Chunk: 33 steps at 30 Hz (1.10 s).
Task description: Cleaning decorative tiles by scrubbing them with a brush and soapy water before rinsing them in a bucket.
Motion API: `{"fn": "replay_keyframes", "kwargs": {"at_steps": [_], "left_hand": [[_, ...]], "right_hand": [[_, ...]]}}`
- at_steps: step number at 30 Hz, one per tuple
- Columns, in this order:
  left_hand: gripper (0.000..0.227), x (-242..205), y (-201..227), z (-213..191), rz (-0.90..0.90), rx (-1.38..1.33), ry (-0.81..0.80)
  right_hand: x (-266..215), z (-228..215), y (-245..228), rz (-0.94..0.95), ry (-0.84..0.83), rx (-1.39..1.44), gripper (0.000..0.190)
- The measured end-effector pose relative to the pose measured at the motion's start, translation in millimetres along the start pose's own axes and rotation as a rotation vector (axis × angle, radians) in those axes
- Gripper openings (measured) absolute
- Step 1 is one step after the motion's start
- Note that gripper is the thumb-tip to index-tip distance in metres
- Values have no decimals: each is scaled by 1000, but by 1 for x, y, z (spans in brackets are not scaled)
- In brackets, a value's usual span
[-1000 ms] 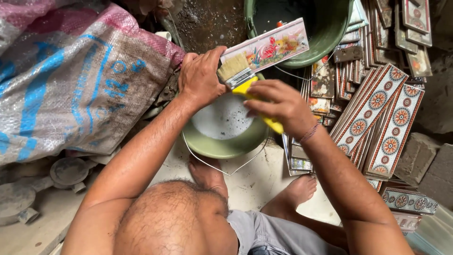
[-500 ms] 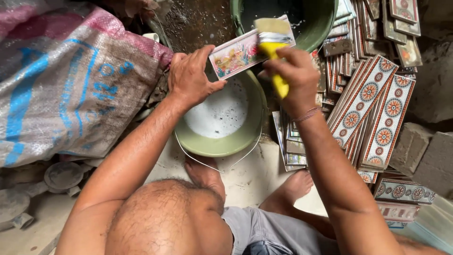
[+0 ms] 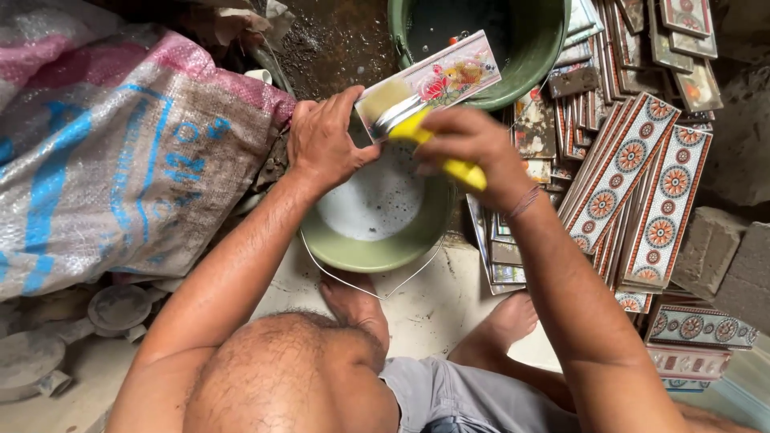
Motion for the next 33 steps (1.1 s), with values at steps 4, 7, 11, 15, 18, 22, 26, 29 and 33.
{"fn": "replay_keyframes", "kwargs": {"at_steps": [4,7,11,15,18,22,26,29,33], "left_hand": [[85,-1,2,-2,-23,-48,-50],[87,3,2,-3,3,-28,-25],[90,2,-1,-1,-3,13,-30],[88,0,3,-2,-7,-20,-39],[95,0,-2,6,45,101,-45],[90,-2,2,-3,38,30,27],[97,0,7,4,80,210,-44],[98,0,8,4,100,233,-48],[94,-2,14,-2,130,247,-18]], "right_hand": [[-27,-24,41,56,157,-491,13],[-4,-3,-6,-10,85,-211,10],[-22,-17,23,5,50,-147,14],[-23,-20,12,24,146,-282,12],[-10,16,-28,-20,8,2,13],[-33,-23,12,30,56,-80,12],[-35,-12,-9,34,-6,-257,25],[-46,-14,-8,39,-128,-56,29],[-54,-62,13,131,147,-512,18]]}}
Point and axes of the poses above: each hand's wrist, its own x-axis towards the middle knuckle, its own z-axis out of the palm, y = z × x, the point moved 8 cm from there along x, towards the middle knuckle, and after that the axes turned 9 degrees about -z, right-handed, at the moved point
